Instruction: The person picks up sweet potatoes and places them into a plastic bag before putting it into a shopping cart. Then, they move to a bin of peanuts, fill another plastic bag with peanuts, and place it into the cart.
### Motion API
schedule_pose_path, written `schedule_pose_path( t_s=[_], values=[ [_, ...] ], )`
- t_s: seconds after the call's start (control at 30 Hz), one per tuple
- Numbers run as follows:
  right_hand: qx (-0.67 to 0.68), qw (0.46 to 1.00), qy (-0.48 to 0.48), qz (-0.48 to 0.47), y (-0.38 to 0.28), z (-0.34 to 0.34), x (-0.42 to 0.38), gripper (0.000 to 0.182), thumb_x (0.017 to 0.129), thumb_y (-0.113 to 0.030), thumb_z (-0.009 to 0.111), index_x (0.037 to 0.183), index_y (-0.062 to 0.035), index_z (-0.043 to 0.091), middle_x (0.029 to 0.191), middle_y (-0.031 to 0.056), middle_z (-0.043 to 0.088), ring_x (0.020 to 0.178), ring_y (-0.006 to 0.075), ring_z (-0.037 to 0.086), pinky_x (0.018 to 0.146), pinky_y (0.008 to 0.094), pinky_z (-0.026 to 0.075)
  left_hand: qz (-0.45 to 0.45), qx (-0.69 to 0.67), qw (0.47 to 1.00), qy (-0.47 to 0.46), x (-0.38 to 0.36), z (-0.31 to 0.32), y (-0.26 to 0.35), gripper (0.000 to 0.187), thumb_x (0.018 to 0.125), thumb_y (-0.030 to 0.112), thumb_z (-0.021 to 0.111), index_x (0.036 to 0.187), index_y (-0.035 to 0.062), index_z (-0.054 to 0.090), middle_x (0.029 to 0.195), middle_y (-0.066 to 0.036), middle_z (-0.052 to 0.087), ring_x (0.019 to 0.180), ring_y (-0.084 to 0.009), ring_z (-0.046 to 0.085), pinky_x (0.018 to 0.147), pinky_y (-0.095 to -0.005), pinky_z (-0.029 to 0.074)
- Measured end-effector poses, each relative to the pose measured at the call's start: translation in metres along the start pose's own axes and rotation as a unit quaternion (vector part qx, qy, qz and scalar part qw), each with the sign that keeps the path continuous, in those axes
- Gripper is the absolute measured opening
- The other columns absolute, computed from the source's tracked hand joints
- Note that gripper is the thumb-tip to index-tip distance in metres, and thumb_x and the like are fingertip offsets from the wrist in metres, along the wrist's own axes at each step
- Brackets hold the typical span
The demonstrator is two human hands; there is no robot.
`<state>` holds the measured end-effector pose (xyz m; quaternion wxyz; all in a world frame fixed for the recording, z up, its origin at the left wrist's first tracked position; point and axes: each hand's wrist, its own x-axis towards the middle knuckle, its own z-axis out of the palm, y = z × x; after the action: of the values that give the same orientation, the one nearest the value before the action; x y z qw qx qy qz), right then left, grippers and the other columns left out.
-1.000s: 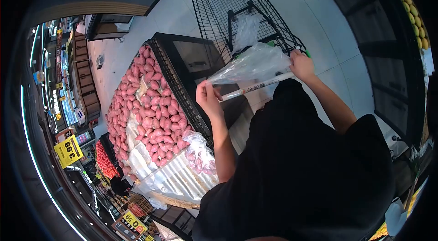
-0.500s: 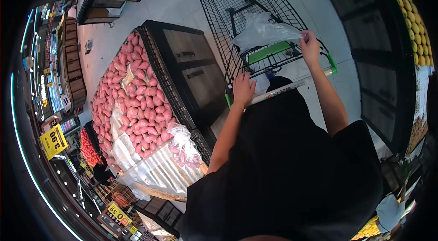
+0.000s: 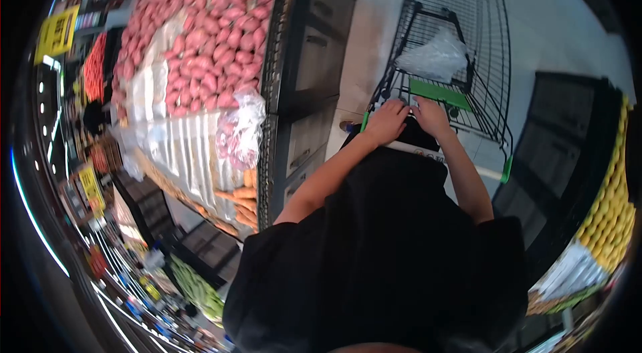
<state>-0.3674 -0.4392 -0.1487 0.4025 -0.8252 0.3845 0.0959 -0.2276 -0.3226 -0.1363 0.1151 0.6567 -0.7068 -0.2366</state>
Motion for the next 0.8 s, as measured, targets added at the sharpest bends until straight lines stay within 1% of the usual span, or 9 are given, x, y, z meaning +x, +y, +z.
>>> schedule_pose_path(
  t_s=[0.07, 0.13, 0.27, 0.37, 0.47, 0.63, 0.7, 0.73, 0.8],
  values=[
    [0.105, 0.99, -0.023, -0.095, -0.002, 0.011, 0.008, 0.039, 0.087, -0.025, 0.057, 0.118, -0.0006, 0.057, 0.111, 0.023, 0.061, 0.105, 0.0373, 0.058, 0.092, 0.0432, 0.045, -0.014, 0.032, 0.999, 0.036, -0.002, 0.01, -0.009, 0.045, 0.08, 0.02, 0.062, 0.122, 0.0059, 0.052, 0.113, -0.014, 0.056, 0.116, -0.0281, 0.05, 0.11, -0.045, 0.028],
    [-0.034, 0.99, -0.075, -0.112, -0.021, 0.002, 0.005, 0.05, 0.082, -0.023, 0.061, 0.126, -0.0011, 0.05, 0.118, 0.0234, 0.058, 0.111, 0.0373, 0.055, 0.095, 0.0428, 0.044, -0.077, 0.014, 0.997, -0.01, -0.005, -0.007, -0.013, 0.042, 0.081, 0.017, 0.058, 0.121, 0.0054, 0.054, 0.109, -0.011, 0.058, 0.114, -0.0251, 0.052, 0.111, -0.0494, 0.025],
    [0.015, 0.974, -0.186, -0.131, -0.014, 0.008, 0.039, 0.057, 0.078, -0.018, 0.063, 0.129, -0.0018, 0.045, 0.123, 0.0225, 0.056, 0.118, 0.0378, 0.051, 0.098, 0.0415, 0.041, -0.069, 0.057, 0.996, 0.013, -0.008, -0.008, -0.029, 0.034, 0.079, 0.015, 0.059, 0.113, 0.0095, 0.056, 0.101, -0.006, 0.059, 0.106, -0.0226, 0.055, 0.108, -0.0511, 0.027],
    [-0.101, 0.983, -0.118, -0.103, -0.036, 0.022, 0.056, 0.03, 0.083, -0.021, 0.061, 0.104, -0.0002, 0.058, 0.098, 0.024, 0.065, 0.095, 0.0419, 0.06, 0.081, 0.0474, 0.048, -0.092, 0.055, 0.994, 0.023, -0.013, -0.013, -0.038, 0.035, 0.079, 0.014, 0.059, 0.114, 0.0101, 0.056, 0.1, -0.003, 0.059, 0.106, -0.0211, 0.055, 0.108, -0.0505, 0.027],
    [-0.188, 0.968, -0.085, -0.143, -0.047, 0.031, 0.075, 0.025, 0.086, -0.024, 0.057, 0.091, 0.0004, 0.062, 0.087, 0.0253, 0.065, 0.084, 0.0449, 0.061, 0.073, 0.0518, 0.048, -0.121, 0.058, 0.989, 0.06, -0.02, -0.02, -0.045, 0.037, 0.079, 0.014, 0.059, 0.116, 0.0102, 0.056, 0.103, -0.003, 0.059, 0.108, -0.0205, 0.054, 0.11, -0.0502, 0.027],
    [-0.204, 0.957, -0.055, -0.198, -0.074, 0.034, 0.101, 0.023, 0.087, -0.025, 0.058, 0.095, -0.0049, 0.064, 0.082, 0.0222, 0.066, 0.079, 0.0424, 0.064, 0.07, 0.0499, 0.05, -0.178, -0.022, 0.964, 0.196, -0.047, -0.028, -0.061, 0.027, 0.079, 0.018, 0.058, 0.105, 0.0093, 0.06, 0.105, -0.006, 0.061, 0.107, -0.0194, 0.055, 0.097, -0.0434, 0.038],
    [-0.223, 0.956, -0.055, -0.185, -0.091, 0.033, 0.109, 0.026, 0.087, -0.027, 0.057, 0.098, -0.0047, 0.064, 0.082, 0.0229, 0.066, 0.08, 0.0422, 0.064, 0.071, 0.0498, 0.05, -0.211, 0.011, 0.977, -0.016, -0.067, -0.061, -0.065, 0.015, 0.078, 0.019, 0.057, 0.088, 0.0086, 0.063, 0.099, -0.008, 0.062, 0.101, -0.019, 0.057, 0.087, -0.0391, 0.042],
    [-0.232, 0.955, -0.057, -0.176, -0.098, 0.033, 0.112, 0.027, 0.087, -0.028, 0.056, 0.099, -0.0046, 0.064, 0.082, 0.0233, 0.066, 0.08, 0.0422, 0.064, 0.072, 0.0498, 0.05, -0.214, 0.011, 0.977, 0.002, -0.075, -0.058, -0.074, 0.015, 0.078, 0.019, 0.057, 0.088, 0.0086, 0.063, 0.099, -0.008, 0.062, 0.101, -0.019, 0.057, 0.087, -0.0391, 0.042],
    [-0.225, 0.963, -0.073, -0.133, -0.107, 0.037, 0.124, 0.028, 0.087, -0.028, 0.055, 0.099, -0.0044, 0.064, 0.083, 0.0237, 0.066, 0.081, 0.0413, 0.064, 0.074, 0.0497, 0.049, -0.177, -0.016, 0.942, 0.286, -0.088, -0.05, -0.092, 0.01, 0.076, 0.018, 0.058, 0.076, 0.0083, 0.061, 0.092, -0.008, 0.06, 0.095, -0.0214, 0.057, 0.084, -0.0388, 0.043]
  ],
)
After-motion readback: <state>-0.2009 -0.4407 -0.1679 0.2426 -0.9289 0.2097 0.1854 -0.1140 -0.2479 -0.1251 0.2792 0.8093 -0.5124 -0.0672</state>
